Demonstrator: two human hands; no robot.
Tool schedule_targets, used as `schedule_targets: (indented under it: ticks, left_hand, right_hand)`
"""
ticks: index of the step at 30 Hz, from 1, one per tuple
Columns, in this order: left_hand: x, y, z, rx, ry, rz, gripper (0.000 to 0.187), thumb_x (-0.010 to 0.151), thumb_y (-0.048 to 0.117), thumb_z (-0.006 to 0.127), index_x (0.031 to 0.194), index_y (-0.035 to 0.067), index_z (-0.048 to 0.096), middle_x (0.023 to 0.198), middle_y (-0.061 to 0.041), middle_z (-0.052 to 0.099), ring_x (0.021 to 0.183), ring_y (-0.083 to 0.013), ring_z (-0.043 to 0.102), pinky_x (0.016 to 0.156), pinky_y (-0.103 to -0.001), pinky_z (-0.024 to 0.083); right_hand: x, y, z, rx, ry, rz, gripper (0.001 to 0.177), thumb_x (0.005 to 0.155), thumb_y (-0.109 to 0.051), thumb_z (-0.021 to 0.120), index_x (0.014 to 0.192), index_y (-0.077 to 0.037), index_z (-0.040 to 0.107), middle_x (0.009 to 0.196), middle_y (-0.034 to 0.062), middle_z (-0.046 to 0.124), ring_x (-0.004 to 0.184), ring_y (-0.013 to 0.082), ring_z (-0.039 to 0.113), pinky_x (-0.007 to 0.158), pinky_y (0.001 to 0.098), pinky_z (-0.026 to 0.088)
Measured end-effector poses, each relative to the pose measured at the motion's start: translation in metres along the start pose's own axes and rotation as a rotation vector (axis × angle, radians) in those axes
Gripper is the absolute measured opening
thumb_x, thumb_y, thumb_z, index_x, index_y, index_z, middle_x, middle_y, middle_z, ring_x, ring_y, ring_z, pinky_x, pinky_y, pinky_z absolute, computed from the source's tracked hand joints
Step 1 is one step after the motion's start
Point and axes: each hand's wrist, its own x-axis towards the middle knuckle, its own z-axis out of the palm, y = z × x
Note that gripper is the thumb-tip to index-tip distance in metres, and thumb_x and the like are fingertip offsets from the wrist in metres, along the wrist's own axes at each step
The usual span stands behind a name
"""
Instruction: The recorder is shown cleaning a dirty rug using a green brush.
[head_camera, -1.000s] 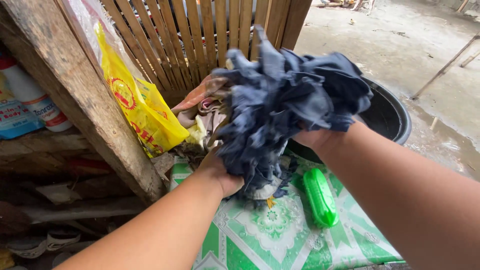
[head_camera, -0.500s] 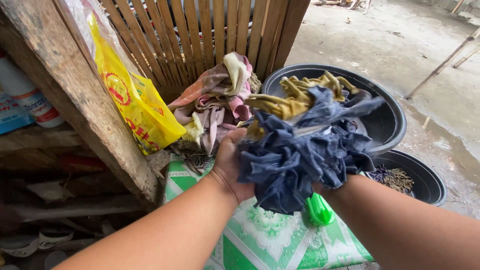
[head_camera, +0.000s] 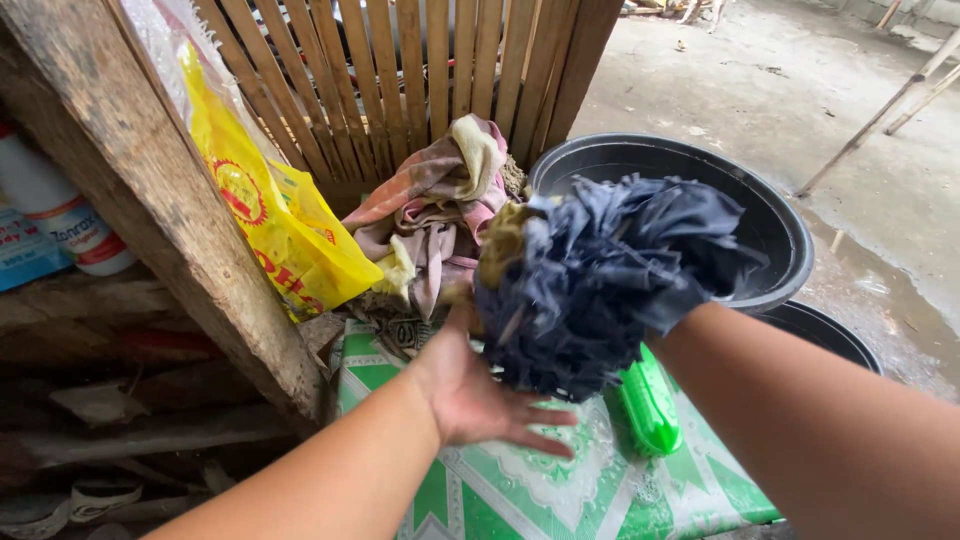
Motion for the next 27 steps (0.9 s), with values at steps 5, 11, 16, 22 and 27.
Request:
schedule_targets:
  ticks: [5,11,16,22,27]
  left_hand:
    - [0.003,0.023,0.002,-0.106,-0.534,0.25,0.073,0.096,0.063,0.044,0.143,0.008,0.057,0.143,-0.022,0.059,0.131,-0.0437,0.055,0.108,-0.068,0.037]
    - [0.03,0.045,-0.017,-0.169,-0.232,0.449,0.06,0.096,0.053,0.045,0.13,0.008,0.065,0.128,-0.017,0.068,0.115,-0.0333,0.067,0.103,-0.054,0.051]
    - [0.011,0.054,0.007,0.091,-0.051,0.676,0.039,0.097,0.038,0.056,0.124,0.012,0.066,0.119,-0.013,0.072,0.106,-0.0294,0.07,0.096,-0.049,0.057]
    - [0.006,0.067,0.001,0.314,-0.274,0.672,0.037,0.092,0.028,0.066,0.121,0.006,0.067,0.116,-0.013,0.075,0.104,-0.0268,0.073,0.094,-0.046,0.06]
    - [0.019,0.07,-0.002,0.332,-0.227,0.692,0.037,0.09,0.03,0.069,0.12,0.007,0.068,0.114,-0.011,0.075,0.102,-0.0257,0.073,0.091,-0.044,0.059]
  right_hand:
    - [-0.014,0.003,-0.008,0.012,0.046,0.003,0.041,0.092,-0.034,0.05,0.114,-0.003,0.067,0.11,0.0159,0.074,0.097,0.0299,0.073,0.088,0.0466,0.061]
    - [-0.024,0.013,-0.004,0.014,0.079,0.024,0.041,0.093,-0.034,0.05,0.114,-0.004,0.067,0.111,0.0156,0.073,0.098,0.0297,0.073,0.089,0.0469,0.061]
    - [-0.03,0.032,0.003,0.033,0.108,0.042,0.041,0.093,-0.034,0.05,0.115,-0.004,0.067,0.113,0.0154,0.073,0.099,0.0295,0.072,0.09,0.0472,0.06]
    - [-0.039,0.061,0.003,0.058,0.152,0.066,0.041,0.094,-0.035,0.05,0.116,-0.004,0.067,0.114,0.0152,0.073,0.1,0.0294,0.072,0.091,0.0475,0.06]
    - [-0.046,0.073,-0.011,0.074,0.183,0.077,0.042,0.094,-0.035,0.05,0.117,-0.004,0.067,0.115,0.015,0.073,0.101,0.0292,0.072,0.092,0.0478,0.06]
